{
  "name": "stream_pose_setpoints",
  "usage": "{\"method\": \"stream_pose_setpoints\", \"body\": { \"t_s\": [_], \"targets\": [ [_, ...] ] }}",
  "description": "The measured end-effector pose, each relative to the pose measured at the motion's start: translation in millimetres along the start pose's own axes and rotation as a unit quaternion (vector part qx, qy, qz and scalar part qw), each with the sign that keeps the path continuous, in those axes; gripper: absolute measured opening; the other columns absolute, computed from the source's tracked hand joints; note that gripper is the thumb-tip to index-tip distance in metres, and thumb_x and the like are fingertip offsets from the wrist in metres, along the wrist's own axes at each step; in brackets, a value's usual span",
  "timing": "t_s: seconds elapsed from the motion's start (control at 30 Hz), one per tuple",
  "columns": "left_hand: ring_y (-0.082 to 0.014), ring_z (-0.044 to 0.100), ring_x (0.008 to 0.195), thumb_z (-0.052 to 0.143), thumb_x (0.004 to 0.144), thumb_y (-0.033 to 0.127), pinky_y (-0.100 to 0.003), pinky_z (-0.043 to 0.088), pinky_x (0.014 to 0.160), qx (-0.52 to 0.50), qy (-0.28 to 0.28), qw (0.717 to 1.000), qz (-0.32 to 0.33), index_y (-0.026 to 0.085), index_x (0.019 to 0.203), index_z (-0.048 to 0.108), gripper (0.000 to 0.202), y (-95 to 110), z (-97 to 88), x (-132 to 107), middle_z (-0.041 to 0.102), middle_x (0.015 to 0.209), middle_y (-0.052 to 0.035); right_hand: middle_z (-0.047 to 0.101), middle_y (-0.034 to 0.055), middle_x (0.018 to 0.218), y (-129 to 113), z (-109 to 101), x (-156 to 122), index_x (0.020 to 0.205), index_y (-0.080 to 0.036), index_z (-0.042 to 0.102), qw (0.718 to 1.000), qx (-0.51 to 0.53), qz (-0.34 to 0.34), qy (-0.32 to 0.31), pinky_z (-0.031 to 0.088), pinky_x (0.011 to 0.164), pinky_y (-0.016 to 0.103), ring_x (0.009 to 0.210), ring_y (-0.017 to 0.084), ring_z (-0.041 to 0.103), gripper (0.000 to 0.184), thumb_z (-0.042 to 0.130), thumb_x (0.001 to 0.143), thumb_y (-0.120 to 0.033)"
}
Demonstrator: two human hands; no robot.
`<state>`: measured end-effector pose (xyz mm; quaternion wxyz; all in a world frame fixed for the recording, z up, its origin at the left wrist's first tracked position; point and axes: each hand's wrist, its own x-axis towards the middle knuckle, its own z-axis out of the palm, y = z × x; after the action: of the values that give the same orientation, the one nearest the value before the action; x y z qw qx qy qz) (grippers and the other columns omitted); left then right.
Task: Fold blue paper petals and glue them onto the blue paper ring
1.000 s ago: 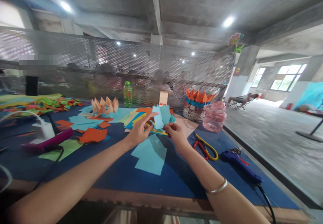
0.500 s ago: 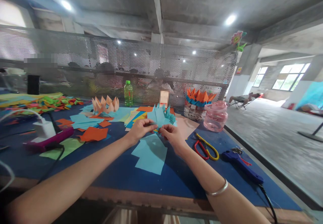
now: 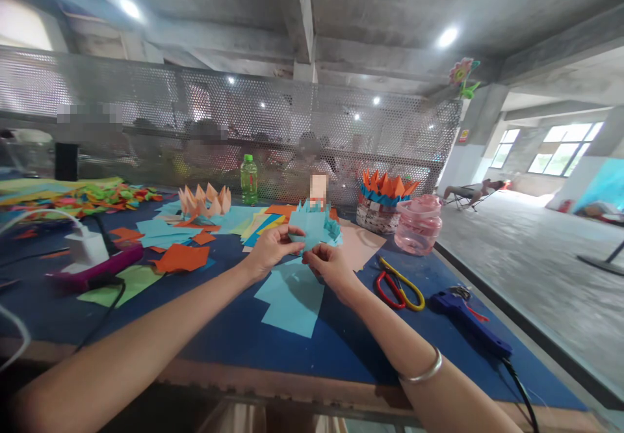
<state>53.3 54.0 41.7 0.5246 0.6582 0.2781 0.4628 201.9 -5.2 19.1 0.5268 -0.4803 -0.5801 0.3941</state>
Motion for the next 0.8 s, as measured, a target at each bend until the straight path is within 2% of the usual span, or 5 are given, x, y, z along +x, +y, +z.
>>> {"method": "stream_pose_setpoints", "body": {
  "t_s": [0.3, 0.37, 0.53, 0.67, 0.8],
  "targets": [
    [-0.0158, 0.064, 0.073, 0.079, 0.051, 0.011, -0.029, 0.05, 0.069, -0.12, 0.028, 0.992, 0.008, 0.021, 0.135, 0.032, 0.096, -3.7, 4.3, 0.5, 0.067, 0.089, -0.002, 0.054, -0.0023, 0.056, 0.6, 0.0, 0.7, 0.065, -0.017, 0.06, 1.0, -0.023, -0.017, 0.008, 0.031, 0.045, 0.022, 0.047, 0.008, 0.042, 0.037, 0.068, 0.068, -0.053],
    [-0.0149, 0.063, 0.073, 0.08, 0.052, 0.013, -0.027, 0.049, 0.068, -0.138, 0.021, 0.99, -0.029, 0.019, 0.127, 0.043, 0.084, -2.9, 4.2, -0.2, 0.068, 0.086, -0.0016, 0.056, -0.0013, 0.058, 1.2, 0.1, 1.0, 0.066, -0.017, 0.06, 0.999, -0.028, -0.022, 0.014, 0.032, 0.046, 0.023, 0.048, 0.008, 0.043, 0.037, 0.067, 0.068, -0.053],
    [-0.0114, 0.06, 0.062, 0.079, 0.058, 0.019, -0.022, 0.045, 0.058, -0.137, -0.002, 0.984, -0.118, 0.012, 0.077, 0.066, 0.024, -0.8, 1.6, -1.3, 0.066, 0.069, -0.0028, 0.056, -0.0007, 0.059, 3.6, 0.4, 1.5, 0.065, -0.017, 0.059, 0.997, -0.051, -0.038, 0.036, 0.031, 0.046, 0.024, 0.049, 0.009, 0.042, 0.036, 0.066, 0.069, -0.052],
    [-0.0104, 0.058, 0.057, 0.081, 0.058, 0.02, -0.022, 0.046, 0.055, -0.139, 0.019, 0.977, -0.158, 0.013, 0.065, 0.066, 0.018, -0.7, 0.2, -0.3, 0.065, 0.063, -0.0019, 0.054, -0.0008, 0.059, 2.8, -0.2, 2.5, 0.065, -0.017, 0.057, 0.992, -0.078, -0.065, 0.07, 0.034, 0.048, 0.025, 0.052, 0.011, 0.044, 0.033, 0.067, 0.069, -0.049],
    [-0.0111, 0.06, 0.057, 0.081, 0.06, 0.019, -0.022, 0.049, 0.056, -0.142, 0.032, 0.972, -0.184, 0.013, 0.069, 0.066, 0.018, 1.0, -0.2, 0.1, 0.066, 0.063, -0.0018, 0.055, 0.0018, 0.084, -4.1, -4.3, 1.9, 0.091, -0.02, 0.053, 0.975, -0.097, -0.119, 0.161, 0.041, 0.056, 0.025, 0.067, 0.013, 0.05, 0.033, 0.068, 0.071, -0.042]
  ]
}}
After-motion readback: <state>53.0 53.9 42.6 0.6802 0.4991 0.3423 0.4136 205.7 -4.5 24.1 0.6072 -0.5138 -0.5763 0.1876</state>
